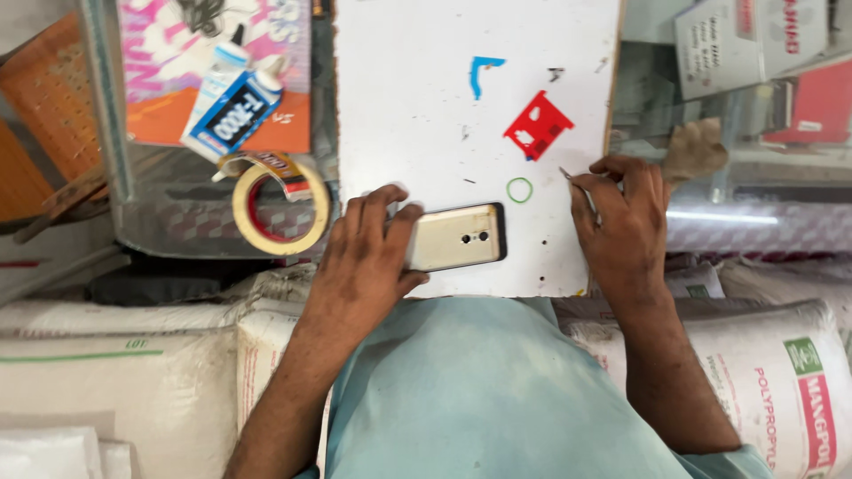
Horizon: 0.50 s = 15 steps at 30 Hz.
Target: The person handles a small electronic component and a smartphone on a cluttered workbench. They pick up and set down various items including a phone case, tape, and tools while working on the device.
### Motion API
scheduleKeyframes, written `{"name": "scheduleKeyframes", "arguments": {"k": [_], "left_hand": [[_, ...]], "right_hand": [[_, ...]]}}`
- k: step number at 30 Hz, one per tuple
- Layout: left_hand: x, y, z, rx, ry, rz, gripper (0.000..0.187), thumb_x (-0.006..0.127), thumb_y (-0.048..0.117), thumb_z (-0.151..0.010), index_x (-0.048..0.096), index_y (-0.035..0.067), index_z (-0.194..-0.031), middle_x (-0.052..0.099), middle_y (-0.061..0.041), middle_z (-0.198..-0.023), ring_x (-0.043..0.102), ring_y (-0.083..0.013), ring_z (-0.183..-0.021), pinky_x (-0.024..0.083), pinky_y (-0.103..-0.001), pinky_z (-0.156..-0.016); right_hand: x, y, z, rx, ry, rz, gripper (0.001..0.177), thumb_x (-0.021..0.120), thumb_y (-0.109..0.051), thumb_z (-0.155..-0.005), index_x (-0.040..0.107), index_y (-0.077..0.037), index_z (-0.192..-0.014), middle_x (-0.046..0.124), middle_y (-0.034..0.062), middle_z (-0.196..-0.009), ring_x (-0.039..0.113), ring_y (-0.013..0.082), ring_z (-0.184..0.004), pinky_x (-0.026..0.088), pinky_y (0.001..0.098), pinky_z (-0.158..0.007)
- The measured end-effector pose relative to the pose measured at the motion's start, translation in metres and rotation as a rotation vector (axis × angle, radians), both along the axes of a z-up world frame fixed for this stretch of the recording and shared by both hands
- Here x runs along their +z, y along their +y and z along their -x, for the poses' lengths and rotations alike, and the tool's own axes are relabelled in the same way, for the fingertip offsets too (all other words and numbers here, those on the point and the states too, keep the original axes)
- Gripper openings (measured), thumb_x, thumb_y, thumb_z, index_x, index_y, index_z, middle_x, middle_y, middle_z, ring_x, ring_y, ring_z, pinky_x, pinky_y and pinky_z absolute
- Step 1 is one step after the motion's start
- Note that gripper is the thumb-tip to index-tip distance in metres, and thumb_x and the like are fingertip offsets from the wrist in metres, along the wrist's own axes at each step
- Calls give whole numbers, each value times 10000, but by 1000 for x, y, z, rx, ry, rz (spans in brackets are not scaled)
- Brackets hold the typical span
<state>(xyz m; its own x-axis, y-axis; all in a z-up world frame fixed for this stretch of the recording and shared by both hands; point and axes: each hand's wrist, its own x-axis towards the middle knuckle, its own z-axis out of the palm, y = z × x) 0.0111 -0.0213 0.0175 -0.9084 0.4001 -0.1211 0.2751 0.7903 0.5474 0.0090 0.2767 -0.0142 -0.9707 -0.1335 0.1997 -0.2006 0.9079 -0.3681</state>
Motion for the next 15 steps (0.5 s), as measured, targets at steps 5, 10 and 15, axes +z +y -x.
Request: {"name": "scheduleKeyframes", "arguments": {"k": [5,10,15], "left_hand": [[1,1,1,-13,16,-3,832,938,218,-572,565,45,-1295,487,-153,-1379,486,-373,-1267,425,-533,-1028],[4,3,6,-28,-4,12,833,943,194,-555,569,42,-1284,489,-166,-1375,494,-390,-1235,430,-534,-1034],[5,8,10,-20,-56,33,831,948,187,-547,574,52,-1277,492,-163,-1371,503,-385,-1227,447,-511,-1010]], "right_hand": [[-1,8,-1,-93,6,187,136,826,-55,-925,751,-35,-1036,620,150,-1224,576,313,-1154,507,421,-967],[-7,18,-2,-209,-108,423,147,821,-50,-939,703,-20,-1021,679,100,-1149,674,204,-974,571,314,-799],[-2,20,-3,-250,-131,543,163,778,-32,-976,703,-16,-1121,702,91,-1094,712,160,-921,577,296,-792]]}}
